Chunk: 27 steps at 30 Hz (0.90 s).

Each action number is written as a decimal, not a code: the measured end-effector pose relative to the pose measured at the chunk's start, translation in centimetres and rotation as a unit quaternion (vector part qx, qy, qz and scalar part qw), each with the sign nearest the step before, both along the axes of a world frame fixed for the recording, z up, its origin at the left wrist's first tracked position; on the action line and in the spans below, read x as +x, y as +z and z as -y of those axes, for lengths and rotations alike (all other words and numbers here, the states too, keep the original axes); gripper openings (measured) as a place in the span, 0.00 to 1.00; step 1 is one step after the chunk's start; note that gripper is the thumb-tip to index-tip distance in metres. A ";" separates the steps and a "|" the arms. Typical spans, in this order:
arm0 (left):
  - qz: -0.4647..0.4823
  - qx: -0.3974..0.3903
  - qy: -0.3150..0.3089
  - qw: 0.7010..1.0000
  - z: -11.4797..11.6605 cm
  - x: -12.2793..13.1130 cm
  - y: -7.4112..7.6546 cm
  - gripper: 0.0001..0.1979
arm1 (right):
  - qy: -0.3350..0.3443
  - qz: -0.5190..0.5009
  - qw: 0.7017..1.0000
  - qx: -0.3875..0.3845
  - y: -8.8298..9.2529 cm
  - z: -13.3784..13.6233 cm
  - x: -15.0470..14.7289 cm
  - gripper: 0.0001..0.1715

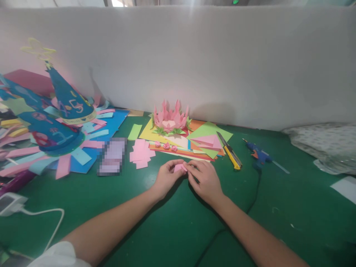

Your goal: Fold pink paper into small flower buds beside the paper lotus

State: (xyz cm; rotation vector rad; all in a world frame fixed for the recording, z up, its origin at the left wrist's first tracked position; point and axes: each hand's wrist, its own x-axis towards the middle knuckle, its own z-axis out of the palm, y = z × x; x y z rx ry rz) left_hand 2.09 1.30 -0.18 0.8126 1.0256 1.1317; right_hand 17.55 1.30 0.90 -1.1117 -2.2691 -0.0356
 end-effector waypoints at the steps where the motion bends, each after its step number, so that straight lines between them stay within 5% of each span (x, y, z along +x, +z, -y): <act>1: -0.009 0.007 0.001 1.000 0.0 0.0 -0.1 0.19 | 0.001 0.001 1.000 -0.004 0.0 0.0 0.0 0.17; 27: -0.023 0.005 -0.013 1.000 0.1 -0.2 0.2 0.19 | 0.016 -0.030 0.999 0.020 0.0 0.0 0.3 0.11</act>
